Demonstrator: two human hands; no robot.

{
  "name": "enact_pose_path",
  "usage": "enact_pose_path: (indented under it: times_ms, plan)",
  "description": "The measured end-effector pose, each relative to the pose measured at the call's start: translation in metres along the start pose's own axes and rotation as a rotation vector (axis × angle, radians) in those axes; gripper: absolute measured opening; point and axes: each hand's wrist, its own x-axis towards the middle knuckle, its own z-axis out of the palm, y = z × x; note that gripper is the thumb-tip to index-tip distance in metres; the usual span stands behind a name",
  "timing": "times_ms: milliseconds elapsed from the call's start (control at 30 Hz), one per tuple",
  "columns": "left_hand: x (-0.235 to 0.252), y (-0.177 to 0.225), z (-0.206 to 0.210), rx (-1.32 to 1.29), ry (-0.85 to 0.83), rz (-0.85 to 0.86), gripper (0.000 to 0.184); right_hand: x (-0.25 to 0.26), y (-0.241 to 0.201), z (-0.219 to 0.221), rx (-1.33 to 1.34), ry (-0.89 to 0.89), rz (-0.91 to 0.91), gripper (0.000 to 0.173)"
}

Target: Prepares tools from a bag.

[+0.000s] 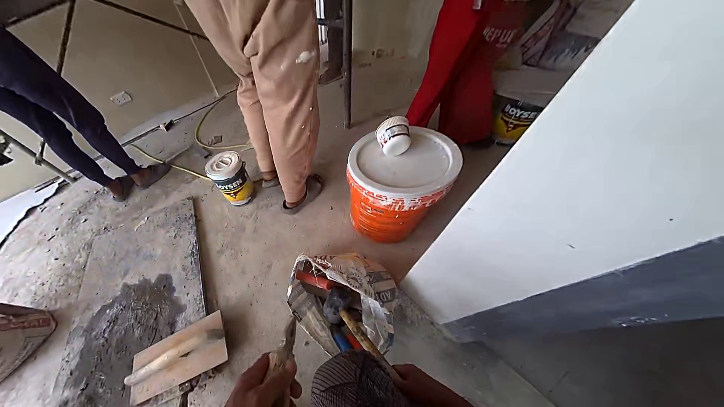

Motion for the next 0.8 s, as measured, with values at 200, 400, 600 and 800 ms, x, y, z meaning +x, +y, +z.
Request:
enact_pose_path:
  times_ms: [200, 400, 600, 800]
  plan:
    - [0.145, -0.071, 0.004, 0.243, -0.051, -0.17, 0.058, -0.005, -0.023, 0.005, 0.144, 0.013, 0.032, 0.044]
    - [0.216, -0.133, 0.087, -0.223, -0.184, -0.051, 0.029, -0.007, -0.051, 0.017, 0.304, -0.038, 0.034, 0.052]
    - [0.223, -0.149, 0.114, -0.591, -0.156, -0.082, 0.031, -0.008, -0.065, 0.024, 0.262, -0.12, -0.048, 0.054]
    - [0.214, -0.145, 0.078, -0.519, -0.098, -0.168, 0.022, 0.031, -0.033, -0.027, 0.073, 0.598, 0.051, 0.062]
